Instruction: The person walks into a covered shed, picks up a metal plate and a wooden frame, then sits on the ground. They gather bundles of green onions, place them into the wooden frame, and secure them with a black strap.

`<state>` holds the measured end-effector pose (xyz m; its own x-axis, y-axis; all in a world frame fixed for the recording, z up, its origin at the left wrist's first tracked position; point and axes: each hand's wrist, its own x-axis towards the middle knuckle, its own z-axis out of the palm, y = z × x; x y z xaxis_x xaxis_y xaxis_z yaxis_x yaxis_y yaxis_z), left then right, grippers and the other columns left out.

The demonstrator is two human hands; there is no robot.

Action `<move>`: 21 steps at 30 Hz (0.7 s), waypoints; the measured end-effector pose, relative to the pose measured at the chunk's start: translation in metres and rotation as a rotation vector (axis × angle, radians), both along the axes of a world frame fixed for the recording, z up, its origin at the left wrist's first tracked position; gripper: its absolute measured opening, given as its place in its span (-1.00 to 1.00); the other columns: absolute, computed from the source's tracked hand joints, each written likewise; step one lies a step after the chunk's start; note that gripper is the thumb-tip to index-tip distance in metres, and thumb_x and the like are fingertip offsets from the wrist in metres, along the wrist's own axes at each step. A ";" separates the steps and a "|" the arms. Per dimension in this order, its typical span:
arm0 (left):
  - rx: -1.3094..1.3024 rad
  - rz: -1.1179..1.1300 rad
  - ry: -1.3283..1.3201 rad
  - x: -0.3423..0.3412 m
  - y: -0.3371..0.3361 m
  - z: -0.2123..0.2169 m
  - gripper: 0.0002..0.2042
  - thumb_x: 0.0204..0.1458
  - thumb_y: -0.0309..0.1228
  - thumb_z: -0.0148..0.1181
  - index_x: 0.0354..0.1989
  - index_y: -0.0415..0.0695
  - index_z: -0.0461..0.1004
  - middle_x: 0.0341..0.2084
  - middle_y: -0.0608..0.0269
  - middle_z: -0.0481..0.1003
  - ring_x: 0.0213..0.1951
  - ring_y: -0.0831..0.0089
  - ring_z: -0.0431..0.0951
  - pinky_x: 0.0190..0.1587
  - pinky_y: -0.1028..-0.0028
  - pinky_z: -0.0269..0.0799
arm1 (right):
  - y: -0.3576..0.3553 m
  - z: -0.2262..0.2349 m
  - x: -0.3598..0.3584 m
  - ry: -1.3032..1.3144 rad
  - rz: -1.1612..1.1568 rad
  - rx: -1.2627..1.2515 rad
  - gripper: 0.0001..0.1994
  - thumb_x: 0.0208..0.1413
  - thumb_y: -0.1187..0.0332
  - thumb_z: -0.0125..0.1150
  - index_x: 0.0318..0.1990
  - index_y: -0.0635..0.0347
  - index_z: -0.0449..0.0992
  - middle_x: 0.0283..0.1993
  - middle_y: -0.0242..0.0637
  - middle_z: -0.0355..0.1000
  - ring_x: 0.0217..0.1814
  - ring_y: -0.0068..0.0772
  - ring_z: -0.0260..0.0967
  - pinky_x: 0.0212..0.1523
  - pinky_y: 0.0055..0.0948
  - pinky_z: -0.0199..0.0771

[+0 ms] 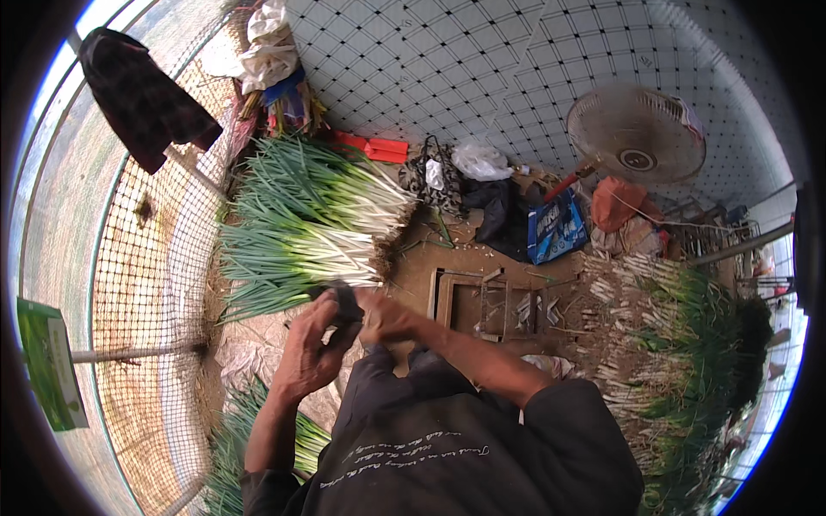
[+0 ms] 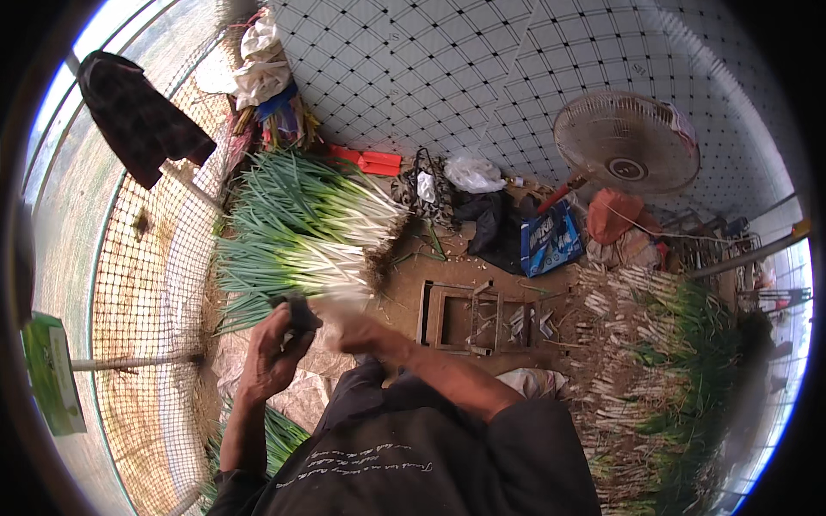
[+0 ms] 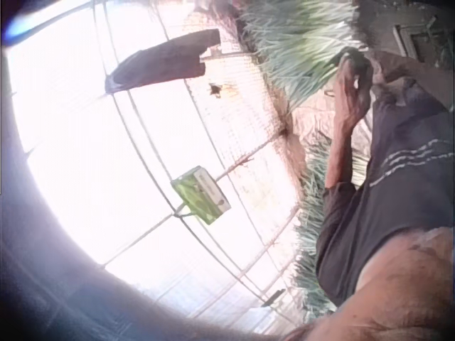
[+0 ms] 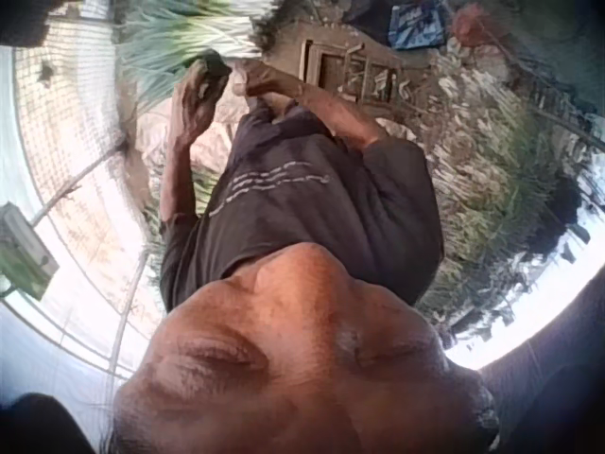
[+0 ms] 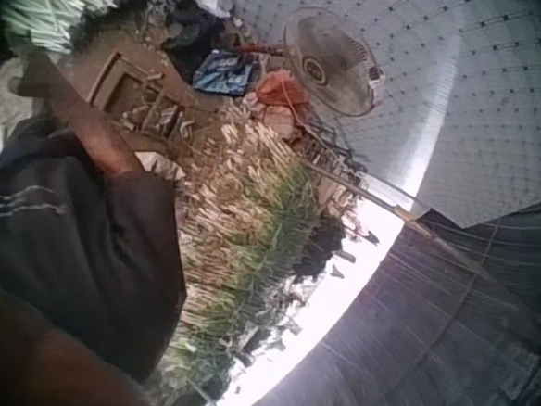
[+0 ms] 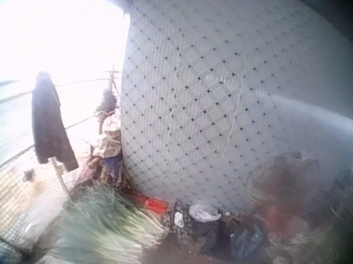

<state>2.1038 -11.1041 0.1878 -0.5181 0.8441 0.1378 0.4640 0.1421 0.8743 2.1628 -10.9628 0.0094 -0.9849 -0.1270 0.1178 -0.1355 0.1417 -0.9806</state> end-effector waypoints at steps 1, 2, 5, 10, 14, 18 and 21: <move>-0.050 0.049 -0.040 -0.003 0.003 0.002 -0.91 -0.04 -0.61 0.13 -0.33 -0.28 0.42 -0.41 0.06 0.43 -0.35 0.18 0.47 -0.31 0.40 0.37 | -0.020 0.005 0.008 0.000 0.021 -0.070 -0.32 -0.20 0.41 0.24 0.19 0.30 0.22 0.16 0.02 0.24 0.25 -0.11 0.17 0.29 -0.31 0.10; -0.103 0.109 -0.074 -0.006 0.000 0.004 -0.90 -0.02 -0.60 0.12 -0.31 -0.28 0.42 -0.42 0.08 0.43 -0.35 0.22 0.47 -0.31 0.41 0.37 | -0.039 0.020 0.014 0.008 0.052 -0.144 -0.35 -0.20 0.43 0.22 0.17 0.31 0.24 0.14 0.01 0.26 0.23 -0.11 0.19 0.27 -0.31 0.11; 0.013 0.069 -0.508 -0.013 0.004 -0.003 -0.88 0.10 -0.47 0.09 -0.24 -0.26 0.43 -0.43 0.30 0.46 -0.39 0.54 0.42 -0.33 0.50 0.37 | -0.056 0.044 0.025 -0.102 -0.042 -0.201 -0.38 -0.20 0.35 0.29 0.11 0.30 0.28 0.11 -0.06 0.29 0.16 -0.15 0.23 0.18 -0.34 0.19; -0.063 0.068 -0.316 -0.008 0.004 -0.020 -0.86 0.03 -0.51 0.13 -0.25 -0.28 0.43 -0.45 0.12 0.45 -0.39 0.34 0.49 -0.32 0.42 0.39 | -0.049 0.045 0.034 -0.021 -0.569 -0.228 -0.30 -0.14 0.18 0.30 0.15 0.34 0.19 0.04 -0.04 0.31 0.08 -0.16 0.28 0.12 -0.30 0.25; -0.169 -0.163 -0.183 -0.008 0.001 -0.026 -0.86 0.00 -0.49 0.14 -0.30 -0.26 0.38 -0.42 0.00 0.40 -0.33 0.06 0.43 -0.25 0.27 0.34 | -0.026 0.035 0.024 0.185 -0.637 0.015 -0.20 -0.14 0.26 0.35 0.26 0.30 0.07 0.19 -0.02 0.15 0.26 -0.10 0.12 0.25 -0.28 0.11; -0.196 -0.215 -0.210 -0.010 -0.003 -0.031 -0.79 0.10 -0.37 0.08 -0.20 -0.26 0.36 -0.36 -0.06 0.41 -0.26 -0.01 0.43 -0.20 0.24 0.33 | -0.033 0.007 0.017 0.152 -0.137 -0.047 -0.08 -0.13 0.24 0.42 0.32 0.34 -0.04 0.21 -0.15 0.20 0.26 -0.25 0.15 0.28 -0.32 0.09; -0.115 -0.177 -0.317 -0.014 -0.008 -0.031 -0.78 0.11 -0.34 0.09 -0.21 -0.26 0.37 -0.38 -0.01 0.43 -0.30 0.16 0.45 -0.23 0.29 0.34 | -0.054 -0.002 0.033 -0.069 -0.318 -0.520 -0.36 -0.12 0.26 0.36 0.10 0.31 0.20 0.08 -0.14 0.27 0.04 -0.38 0.29 -0.06 -0.37 0.36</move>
<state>2.0896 -11.1122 0.1565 -0.3647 0.9249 -0.1072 0.1993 0.1900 0.9613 2.1961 -11.0165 0.0078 -0.9727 0.2310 0.0202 -0.0989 -0.3347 -0.9371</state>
